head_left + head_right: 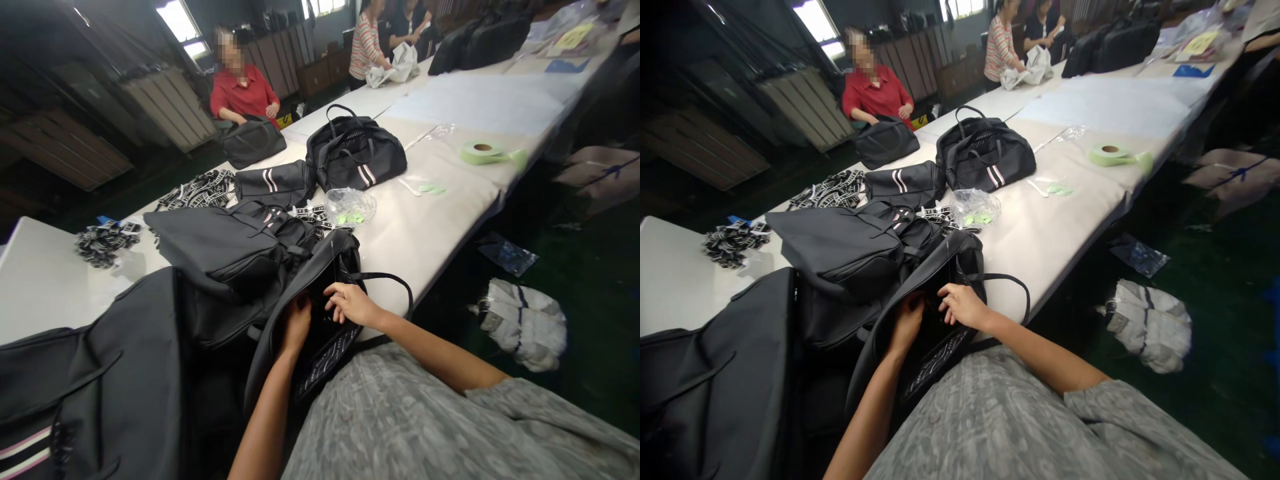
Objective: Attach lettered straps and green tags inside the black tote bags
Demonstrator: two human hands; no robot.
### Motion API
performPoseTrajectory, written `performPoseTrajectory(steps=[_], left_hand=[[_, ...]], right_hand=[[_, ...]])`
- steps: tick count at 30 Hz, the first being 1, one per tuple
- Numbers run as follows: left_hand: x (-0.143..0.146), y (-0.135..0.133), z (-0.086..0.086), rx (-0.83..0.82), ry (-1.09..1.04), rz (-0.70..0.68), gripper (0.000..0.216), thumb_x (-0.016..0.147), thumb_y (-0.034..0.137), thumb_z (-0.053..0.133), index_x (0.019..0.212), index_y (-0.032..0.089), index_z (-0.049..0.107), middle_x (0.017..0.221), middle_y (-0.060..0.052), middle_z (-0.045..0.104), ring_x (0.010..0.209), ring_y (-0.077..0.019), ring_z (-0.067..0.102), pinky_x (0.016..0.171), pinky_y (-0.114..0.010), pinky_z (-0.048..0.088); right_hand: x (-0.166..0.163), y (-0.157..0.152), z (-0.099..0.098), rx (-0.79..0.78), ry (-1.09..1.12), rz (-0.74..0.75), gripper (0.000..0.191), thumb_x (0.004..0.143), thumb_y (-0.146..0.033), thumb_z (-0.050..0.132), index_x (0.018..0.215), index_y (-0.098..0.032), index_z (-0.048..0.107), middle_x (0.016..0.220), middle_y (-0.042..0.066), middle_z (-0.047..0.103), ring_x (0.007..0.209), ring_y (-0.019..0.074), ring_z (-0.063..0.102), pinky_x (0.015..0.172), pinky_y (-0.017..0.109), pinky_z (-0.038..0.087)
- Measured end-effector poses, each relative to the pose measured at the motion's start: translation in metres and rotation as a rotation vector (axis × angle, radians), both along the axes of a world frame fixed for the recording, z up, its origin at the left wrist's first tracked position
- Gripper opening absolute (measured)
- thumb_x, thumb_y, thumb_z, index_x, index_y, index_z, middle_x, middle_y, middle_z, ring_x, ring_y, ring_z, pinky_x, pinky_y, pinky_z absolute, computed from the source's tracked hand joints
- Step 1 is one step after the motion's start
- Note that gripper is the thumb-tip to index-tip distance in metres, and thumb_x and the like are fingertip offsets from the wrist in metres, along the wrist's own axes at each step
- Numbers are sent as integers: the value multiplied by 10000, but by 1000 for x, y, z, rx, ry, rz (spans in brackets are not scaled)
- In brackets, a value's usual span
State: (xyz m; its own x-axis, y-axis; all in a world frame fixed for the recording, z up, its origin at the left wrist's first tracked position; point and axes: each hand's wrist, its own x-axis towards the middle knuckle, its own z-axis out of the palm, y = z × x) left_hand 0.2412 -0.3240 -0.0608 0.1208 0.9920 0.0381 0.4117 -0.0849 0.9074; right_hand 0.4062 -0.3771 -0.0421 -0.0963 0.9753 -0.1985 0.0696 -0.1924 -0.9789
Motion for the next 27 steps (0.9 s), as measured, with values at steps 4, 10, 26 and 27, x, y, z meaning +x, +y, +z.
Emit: performPoseTrajectory(steps=[4,10,26,27], left_hand=[[-10,20,13,-261,-299,33,258,722,365,712,905,184,685,973,-75,693,991,-254,619,938,-374,440],[-12,10,23,-644,-670,-362,302,693,320,774,926,161,667,1092,-103,670,966,-218,618,886,-368,478],[2,-16,18,-338,-538,-447,185,807,357,650,821,172,646,762,-26,601,818,-177,554,867,-314,409],[3,-16,17,-347,-539,-441,189,801,361,656,824,174,649,764,-26,605,826,-179,559,876,-317,409]], right_hand=[[6,-10,11,111,-112,106,423,906,-168,387,1328,-196,375,687,-31,671,396,58,465,449,176,379],[3,-16,17,175,-203,290,229,898,-158,390,1049,-185,560,683,-34,659,542,75,489,565,191,377],[10,-4,9,27,163,-213,317,755,-392,672,931,-129,680,867,68,693,785,157,647,736,306,522],[8,-4,9,59,166,-262,330,754,-404,672,938,-131,696,870,68,696,763,150,638,718,299,517]])
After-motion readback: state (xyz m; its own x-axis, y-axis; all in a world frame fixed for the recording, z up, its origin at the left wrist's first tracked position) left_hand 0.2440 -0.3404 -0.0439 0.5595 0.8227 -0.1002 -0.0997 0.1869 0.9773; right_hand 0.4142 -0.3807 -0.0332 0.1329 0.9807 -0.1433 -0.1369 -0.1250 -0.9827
